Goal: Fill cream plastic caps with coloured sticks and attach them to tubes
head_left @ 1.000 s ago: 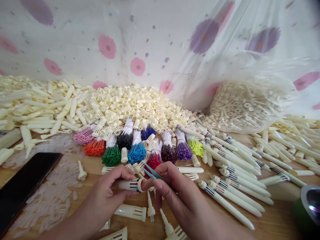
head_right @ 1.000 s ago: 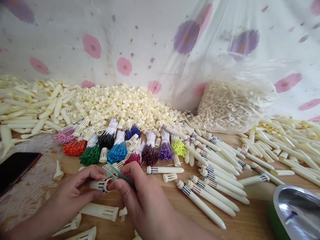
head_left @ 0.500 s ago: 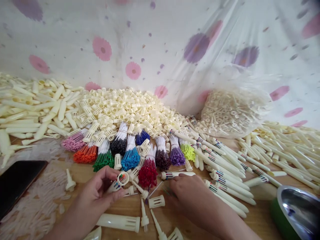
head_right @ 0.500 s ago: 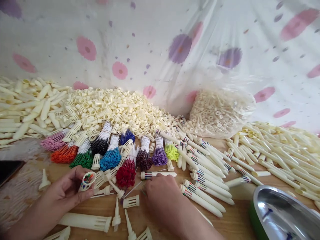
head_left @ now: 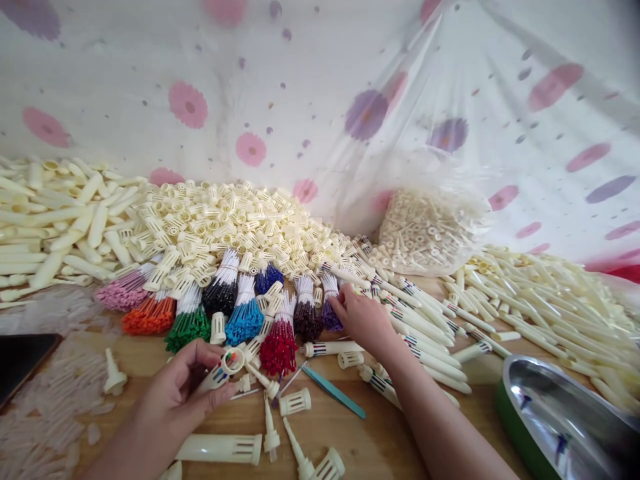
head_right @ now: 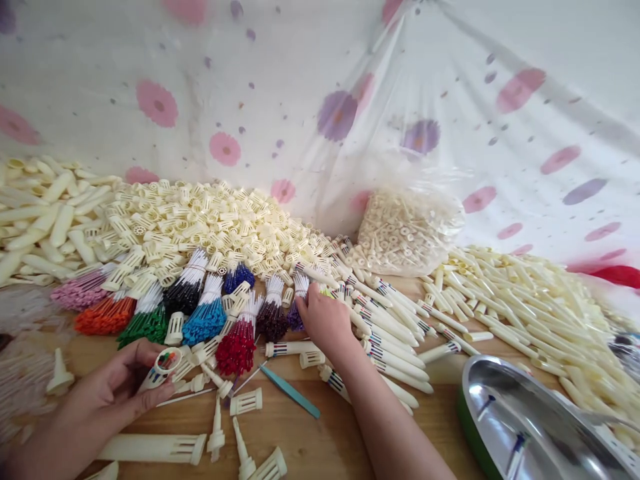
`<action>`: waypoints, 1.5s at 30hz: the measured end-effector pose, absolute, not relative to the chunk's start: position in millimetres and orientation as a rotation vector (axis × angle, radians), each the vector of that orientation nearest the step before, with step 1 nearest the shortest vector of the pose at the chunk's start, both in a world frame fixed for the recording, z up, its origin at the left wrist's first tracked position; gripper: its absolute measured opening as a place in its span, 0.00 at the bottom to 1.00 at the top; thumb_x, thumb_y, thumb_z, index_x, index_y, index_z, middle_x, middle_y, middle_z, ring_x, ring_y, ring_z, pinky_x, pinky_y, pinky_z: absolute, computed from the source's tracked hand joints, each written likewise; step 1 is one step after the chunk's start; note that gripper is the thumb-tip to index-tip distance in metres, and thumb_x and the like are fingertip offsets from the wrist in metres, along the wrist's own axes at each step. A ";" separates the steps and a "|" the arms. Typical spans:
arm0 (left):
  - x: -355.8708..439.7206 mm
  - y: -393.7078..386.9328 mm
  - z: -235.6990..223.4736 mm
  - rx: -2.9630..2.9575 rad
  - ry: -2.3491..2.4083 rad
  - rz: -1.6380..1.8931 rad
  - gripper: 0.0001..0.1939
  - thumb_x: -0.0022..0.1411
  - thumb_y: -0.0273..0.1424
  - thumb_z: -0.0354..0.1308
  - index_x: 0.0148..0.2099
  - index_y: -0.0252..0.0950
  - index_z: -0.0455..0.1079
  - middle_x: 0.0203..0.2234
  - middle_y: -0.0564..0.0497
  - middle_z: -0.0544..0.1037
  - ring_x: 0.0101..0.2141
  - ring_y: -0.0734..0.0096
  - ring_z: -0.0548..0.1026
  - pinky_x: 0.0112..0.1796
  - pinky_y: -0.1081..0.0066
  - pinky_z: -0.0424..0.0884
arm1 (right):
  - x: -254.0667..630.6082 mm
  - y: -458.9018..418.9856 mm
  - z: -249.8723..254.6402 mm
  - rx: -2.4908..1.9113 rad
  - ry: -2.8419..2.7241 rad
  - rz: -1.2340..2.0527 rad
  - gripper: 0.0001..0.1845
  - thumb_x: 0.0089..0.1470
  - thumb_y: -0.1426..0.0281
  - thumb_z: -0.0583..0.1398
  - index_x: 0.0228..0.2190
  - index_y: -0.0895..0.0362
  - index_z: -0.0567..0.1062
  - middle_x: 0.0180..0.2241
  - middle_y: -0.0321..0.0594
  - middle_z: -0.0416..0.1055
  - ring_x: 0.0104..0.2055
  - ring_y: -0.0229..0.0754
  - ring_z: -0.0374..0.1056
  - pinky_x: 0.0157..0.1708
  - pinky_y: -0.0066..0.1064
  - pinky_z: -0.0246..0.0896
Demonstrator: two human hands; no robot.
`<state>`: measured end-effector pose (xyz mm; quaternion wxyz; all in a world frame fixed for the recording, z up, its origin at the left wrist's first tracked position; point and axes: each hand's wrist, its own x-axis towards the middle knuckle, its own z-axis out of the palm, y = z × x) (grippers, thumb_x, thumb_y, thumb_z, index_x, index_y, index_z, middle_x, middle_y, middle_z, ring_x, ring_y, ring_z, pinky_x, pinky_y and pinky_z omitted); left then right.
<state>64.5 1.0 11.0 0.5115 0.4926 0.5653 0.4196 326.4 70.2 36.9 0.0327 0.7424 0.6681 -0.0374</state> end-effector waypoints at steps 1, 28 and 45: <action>64.4 0.7 11.0 1.190 1.356 1.013 0.20 0.36 0.45 0.70 0.25 0.38 0.67 0.22 0.55 0.72 0.27 0.66 0.70 0.29 0.71 0.70 | 326.1 71.8 37.4 2.258 2.049 -0.139 0.16 0.63 0.64 0.44 0.39 0.60 0.67 0.34 0.51 0.75 0.37 0.52 0.72 0.31 0.34 0.55; 56.9 -1.9 5.9 1.363 1.289 1.089 0.10 0.46 0.32 0.66 0.27 0.39 0.66 0.28 0.52 0.74 0.35 0.63 0.74 0.38 0.69 0.72 | 344.5 53.6 65.4 1.920 2.342 -0.472 0.10 0.54 0.74 0.52 0.25 0.60 0.71 0.29 0.39 0.69 0.30 0.38 0.65 0.27 0.27 0.53; 120.9 -36.8 42.6 1.258 0.967 0.768 0.07 0.57 0.36 0.59 0.36 0.39 0.67 0.28 0.53 0.73 0.31 0.68 0.72 0.33 0.70 0.70 | 355.3 96.7 92.2 1.660 2.251 -0.778 0.08 0.48 0.72 0.55 0.20 0.58 0.69 0.23 0.39 0.73 0.27 0.40 0.68 0.27 0.28 0.54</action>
